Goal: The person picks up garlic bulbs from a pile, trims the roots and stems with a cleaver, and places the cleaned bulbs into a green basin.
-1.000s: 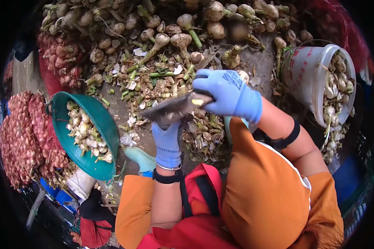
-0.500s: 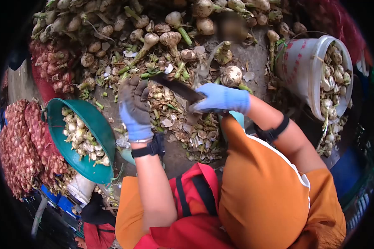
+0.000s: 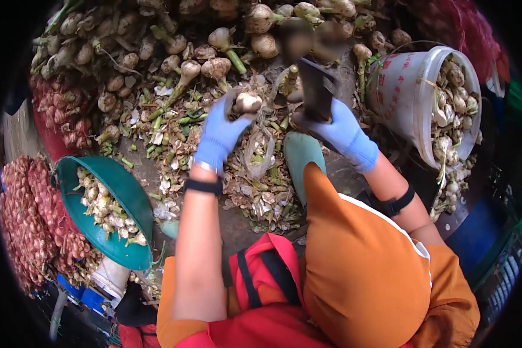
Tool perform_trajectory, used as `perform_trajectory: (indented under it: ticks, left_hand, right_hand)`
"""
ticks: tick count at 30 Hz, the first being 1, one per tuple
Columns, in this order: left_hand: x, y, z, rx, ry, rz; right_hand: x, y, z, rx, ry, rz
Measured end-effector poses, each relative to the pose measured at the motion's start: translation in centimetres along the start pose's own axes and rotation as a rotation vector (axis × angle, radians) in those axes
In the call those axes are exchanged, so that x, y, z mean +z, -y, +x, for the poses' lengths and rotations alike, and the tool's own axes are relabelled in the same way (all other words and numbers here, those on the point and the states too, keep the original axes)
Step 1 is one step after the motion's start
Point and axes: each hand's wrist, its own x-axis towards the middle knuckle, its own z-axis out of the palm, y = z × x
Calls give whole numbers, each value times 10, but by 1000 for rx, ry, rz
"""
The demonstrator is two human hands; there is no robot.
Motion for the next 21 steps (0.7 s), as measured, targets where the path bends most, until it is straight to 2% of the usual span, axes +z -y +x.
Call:
perform_trajectory:
  ticks: [1,2,4,5,6,7,9,11,12,14,16,18,19,20,21]
  left_hand:
    - [6,1,-20,-32,-66,-214]
    - [14,-16,-40,-63,-139,-428]
    - [22,-49,-72,-194,-97,-499]
    - [34,-61,-83,-74,-158,-408]
    - [28,-53,-86,-3,-133,-181]
    - [32,-49,-92,-149,-212,-717]
    - [33,-55,-97,-298,-282,-1250]
    - [28,-63,-95,164,-291,300]
    - [29,-62,-97,164,-288,301]
    - [35,-65,-104,21,-268,-162]
    - [41,-77,-106,29,-358,-248]
    - [39,-105,-101,-183,-334,-791]
    - [41,-109,-108,-225,-376,-618]
    - [45,-95,-112,-141,-305,-417]
    - [48,-86,-115,-48,-255,-220]
  right_hand:
    - [1,6,2,159,45,-137]
    - [5,10,3,162,50,-128]
    - [13,18,4,-192,135,-558]
    - [17,27,5,-213,209,-728]
    - [18,33,3,-215,207,-728]
    - [18,39,2,-280,240,-756]
    - [20,49,-2,-355,292,-777]
    - [20,47,-3,-349,306,-775]
    - [19,46,-3,-341,328,-776]
    - [17,47,1,-302,332,-789]
    - [17,43,8,-276,340,-800]
    - [21,22,10,-253,222,-750]
    - [20,-3,18,-96,143,-779]
    - [11,-20,26,26,53,-737]
    - [6,-20,26,213,115,-456]
